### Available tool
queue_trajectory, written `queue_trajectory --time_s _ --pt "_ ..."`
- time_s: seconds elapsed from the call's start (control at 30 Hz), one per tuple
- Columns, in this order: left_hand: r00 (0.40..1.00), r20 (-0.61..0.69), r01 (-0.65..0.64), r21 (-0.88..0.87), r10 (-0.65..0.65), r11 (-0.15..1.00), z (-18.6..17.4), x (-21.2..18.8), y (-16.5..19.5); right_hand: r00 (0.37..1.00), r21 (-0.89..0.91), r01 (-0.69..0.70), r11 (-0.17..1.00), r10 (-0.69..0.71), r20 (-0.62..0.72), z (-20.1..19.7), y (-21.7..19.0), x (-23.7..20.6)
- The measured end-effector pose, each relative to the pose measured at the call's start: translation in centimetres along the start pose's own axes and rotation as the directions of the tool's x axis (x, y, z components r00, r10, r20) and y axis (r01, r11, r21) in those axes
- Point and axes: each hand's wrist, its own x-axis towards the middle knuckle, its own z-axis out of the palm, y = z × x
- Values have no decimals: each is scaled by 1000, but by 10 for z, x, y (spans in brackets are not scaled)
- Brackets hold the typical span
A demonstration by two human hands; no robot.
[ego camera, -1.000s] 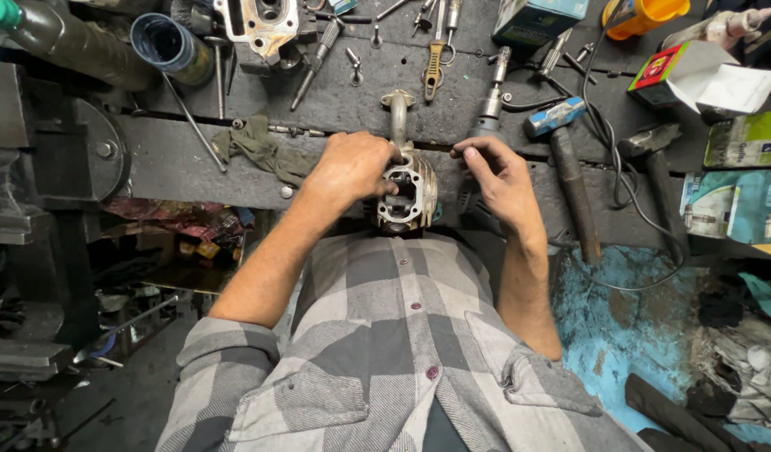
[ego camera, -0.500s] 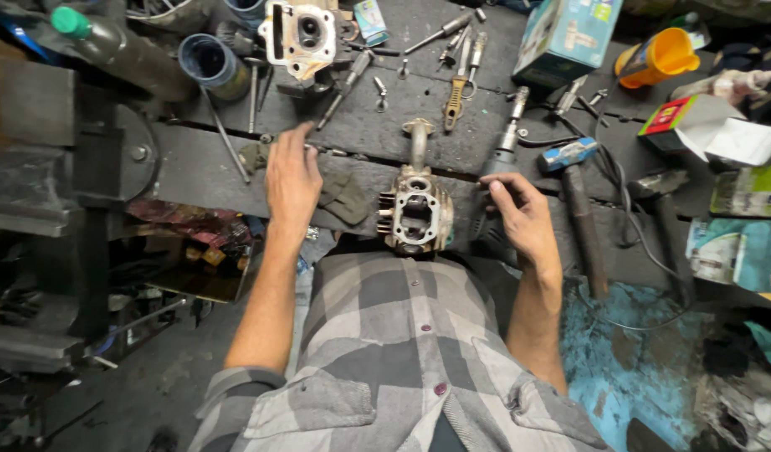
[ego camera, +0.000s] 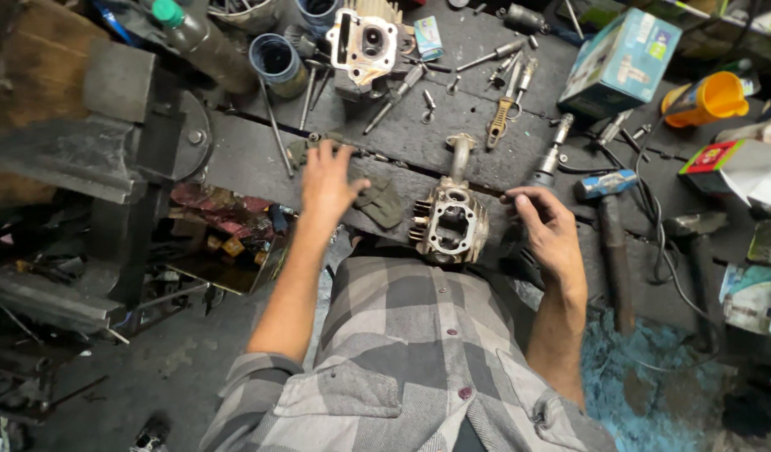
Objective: The person works on a motorcycle engine cylinder head at a cluttered workbench. They wipe the part with a cloth, sand its surface with a small abrasive block, fit a valve into the head, and drive a valve guide into place by striking it with a hammer, then pick up a power drill.
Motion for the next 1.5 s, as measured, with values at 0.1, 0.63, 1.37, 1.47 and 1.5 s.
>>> queue_trajectory --time_s 0.1,0.63,1.37,1.47,1.5 --pt "994 -105 -12 -25 9 1000 15 -11 -2 1000 20 2 1000 -1 -1 1 2 -2" --pt "998 -27 43 -270 -52 962 -81 2 13 997 -7 -57 998 56 -53 9 5 -12" --pt "961 277 66 -251 6 966 -54 -13 58 833 -729 -375 572 -136 -536 -120 55 134" --pt "969 239 35 -384 63 923 -56 -21 56 839 -709 -341 617 -141 -526 -122 55 140" --pt "967 249 43 -375 56 926 -56 -24 55 835 -704 -331 628 -153 -529 -121 55 141"
